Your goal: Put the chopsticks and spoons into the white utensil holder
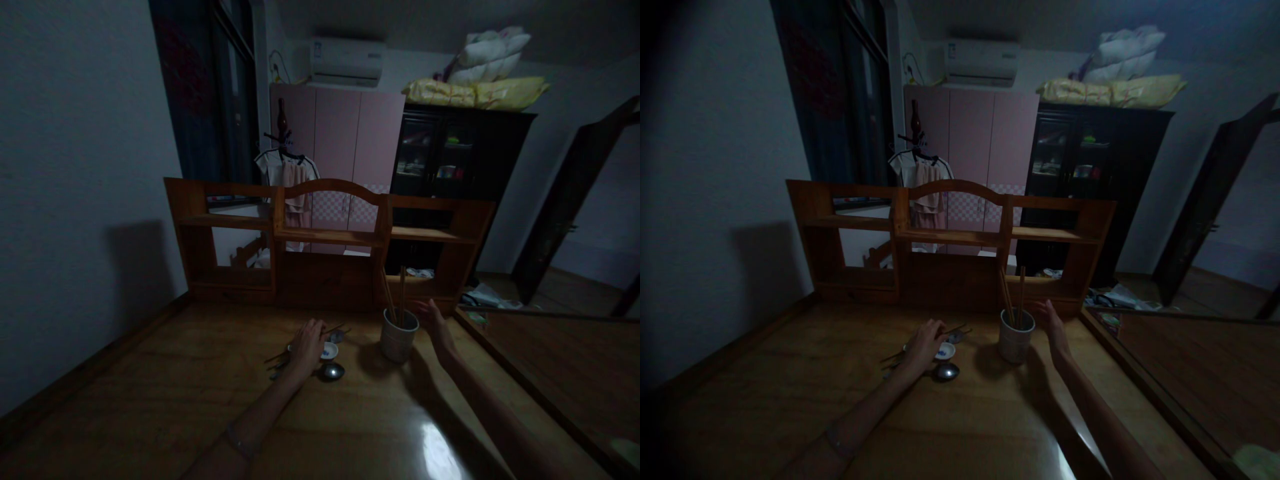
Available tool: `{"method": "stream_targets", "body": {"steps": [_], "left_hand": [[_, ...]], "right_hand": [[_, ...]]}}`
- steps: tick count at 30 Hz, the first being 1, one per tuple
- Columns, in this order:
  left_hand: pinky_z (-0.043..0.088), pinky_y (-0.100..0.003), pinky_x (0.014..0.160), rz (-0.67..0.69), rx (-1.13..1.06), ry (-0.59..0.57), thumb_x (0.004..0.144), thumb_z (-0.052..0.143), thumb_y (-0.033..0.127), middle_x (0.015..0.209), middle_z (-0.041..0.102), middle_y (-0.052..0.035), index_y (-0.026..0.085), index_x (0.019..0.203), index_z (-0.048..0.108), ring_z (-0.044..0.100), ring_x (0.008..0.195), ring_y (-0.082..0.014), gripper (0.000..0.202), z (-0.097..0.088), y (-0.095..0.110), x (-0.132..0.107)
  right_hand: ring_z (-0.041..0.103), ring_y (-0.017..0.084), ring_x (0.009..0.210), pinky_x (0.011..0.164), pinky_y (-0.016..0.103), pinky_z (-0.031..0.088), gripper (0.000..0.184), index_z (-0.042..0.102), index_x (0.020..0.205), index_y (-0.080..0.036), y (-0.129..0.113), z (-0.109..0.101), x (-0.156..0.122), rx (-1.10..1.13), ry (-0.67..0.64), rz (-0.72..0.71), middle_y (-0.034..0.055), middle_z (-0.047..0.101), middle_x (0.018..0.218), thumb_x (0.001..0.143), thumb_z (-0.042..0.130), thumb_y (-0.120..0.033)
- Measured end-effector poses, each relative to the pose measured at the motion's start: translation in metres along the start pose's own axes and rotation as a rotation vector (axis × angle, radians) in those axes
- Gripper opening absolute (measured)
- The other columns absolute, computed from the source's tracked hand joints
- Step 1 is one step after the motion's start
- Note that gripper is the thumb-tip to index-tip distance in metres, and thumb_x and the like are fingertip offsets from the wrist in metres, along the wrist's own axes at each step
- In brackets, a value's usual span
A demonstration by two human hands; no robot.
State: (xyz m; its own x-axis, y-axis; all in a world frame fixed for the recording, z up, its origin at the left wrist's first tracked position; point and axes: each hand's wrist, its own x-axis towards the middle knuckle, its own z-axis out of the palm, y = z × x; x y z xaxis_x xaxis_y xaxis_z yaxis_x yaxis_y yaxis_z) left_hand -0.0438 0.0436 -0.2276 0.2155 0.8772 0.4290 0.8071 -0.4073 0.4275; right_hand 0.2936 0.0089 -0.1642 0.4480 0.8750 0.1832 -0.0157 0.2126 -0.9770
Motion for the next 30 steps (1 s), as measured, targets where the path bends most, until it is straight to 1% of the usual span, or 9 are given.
{"method": "stream_targets", "body": {"steps": [3, 7, 10, 13, 17, 21, 23, 26, 30], "left_hand": [[0.040, -0.031, 0.087, 0.004, -0.006, -0.028, 0.086, 0.058, 0.021, 0.100, 0.061, -0.0065, 0.019, 0.097, 0.063, 0.055, 0.098, -0.0212, 0.012, 0.000, -0.003, 0.001], [0.041, -0.030, 0.085, 0.039, -0.031, -0.087, 0.086, 0.059, 0.026, 0.097, 0.061, -0.0058, 0.020, 0.094, 0.065, 0.056, 0.097, -0.0211, 0.011, -0.006, -0.010, 0.005], [0.043, -0.029, 0.084, 0.101, -0.097, -0.120, 0.085, 0.061, 0.030, 0.097, 0.060, -0.0047, 0.021, 0.095, 0.065, 0.057, 0.096, -0.0204, 0.014, -0.010, -0.018, 0.009], [0.045, -0.028, 0.082, 0.148, -0.185, -0.122, 0.084, 0.061, 0.031, 0.099, 0.058, -0.0053, 0.020, 0.096, 0.065, 0.058, 0.095, -0.0200, 0.017, -0.011, -0.025, 0.011], [0.047, -0.028, 0.081, 0.173, -0.250, -0.142, 0.082, 0.061, 0.035, 0.101, 0.059, -0.0056, 0.020, 0.099, 0.065, 0.059, 0.093, -0.0196, 0.023, -0.011, -0.031, 0.015], [0.048, -0.026, 0.073, 0.163, -0.231, -0.248, 0.076, 0.066, 0.037, 0.096, 0.063, -0.0045, 0.019, 0.105, 0.064, 0.060, 0.084, -0.0184, 0.034, -0.015, -0.036, 0.019], [0.047, -0.025, 0.070, 0.146, -0.205, -0.260, 0.075, 0.065, 0.030, 0.093, 0.064, -0.0037, 0.018, 0.104, 0.064, 0.060, 0.081, -0.0178, 0.032, -0.015, -0.038, 0.020], [0.045, -0.025, 0.069, 0.127, -0.162, -0.228, 0.076, 0.060, 0.022, 0.088, 0.064, -0.0037, 0.017, 0.095, 0.065, 0.060, 0.081, -0.0180, 0.021, -0.013, -0.039, 0.019], [0.044, -0.026, 0.071, 0.100, -0.097, -0.190, 0.074, 0.063, 0.020, 0.088, 0.062, -0.0046, 0.016, 0.090, 0.064, 0.059, 0.084, -0.0193, 0.016, -0.014, -0.037, 0.015]], "right_hand": [[0.061, 0.028, 0.101, 0.080, 0.036, 0.047, 0.057, 0.070, 0.093, -0.020, 0.031, 0.003, -0.019, 0.132, 0.003, 0.182, 0.0076, 0.070, 0.101, 0.077, 0.049, -0.071], [0.064, 0.025, 0.090, 0.074, 0.034, 0.049, 0.056, 0.068, 0.088, -0.020, 0.048, 0.009, -0.039, 0.247, 0.046, 0.219, 0.0070, 0.071, 0.091, 0.080, 0.044, -0.070], [0.065, 0.023, 0.088, 0.074, 0.032, 0.048, 0.056, 0.067, 0.087, -0.020, 0.048, 0.015, -0.049, 0.284, 0.107, 0.190, 0.0064, 0.071, 0.089, 0.081, 0.043, -0.070], [0.064, 0.022, 0.092, 0.074, 0.031, 0.048, 0.056, 0.066, 0.090, -0.020, 0.045, 0.022, -0.058, 0.312, 0.113, 0.150, 0.0056, 0.071, 0.093, 0.080, 0.045, -0.071], [0.063, 0.023, 0.095, 0.075, 0.031, 0.048, 0.056, 0.066, 0.097, -0.021, 0.043, 0.029, -0.068, 0.323, 0.109, 0.151, 0.0054, 0.071, 0.099, 0.079, 0.047, -0.070], [0.062, 0.023, 0.101, 0.077, 0.032, 0.048, 0.054, 0.064, 0.105, -0.023, 0.036, 0.032, -0.079, 0.302, 0.047, 0.102, 0.0043, 0.069, 0.109, 0.081, 0.046, -0.068], [0.061, 0.023, 0.104, 0.079, 0.033, 0.049, 0.053, 0.063, 0.106, -0.024, 0.031, 0.033, -0.085, 0.266, 0.025, 0.077, 0.0035, 0.068, 0.112, 0.082, 0.044, -0.068], [0.059, 0.023, 0.107, 0.082, 0.033, 0.050, 0.051, 0.061, 0.106, -0.026, 0.028, 0.033, -0.089, 0.222, 0.011, 0.062, 0.0025, 0.066, 0.115, 0.084, 0.041, -0.067], [0.059, 0.023, 0.108, 0.082, 0.033, 0.051, 0.047, 0.060, 0.107, -0.028, 0.030, 0.032, -0.089, 0.252, 0.007, 0.087, 0.0011, 0.065, 0.116, 0.084, 0.043, -0.066]]}}
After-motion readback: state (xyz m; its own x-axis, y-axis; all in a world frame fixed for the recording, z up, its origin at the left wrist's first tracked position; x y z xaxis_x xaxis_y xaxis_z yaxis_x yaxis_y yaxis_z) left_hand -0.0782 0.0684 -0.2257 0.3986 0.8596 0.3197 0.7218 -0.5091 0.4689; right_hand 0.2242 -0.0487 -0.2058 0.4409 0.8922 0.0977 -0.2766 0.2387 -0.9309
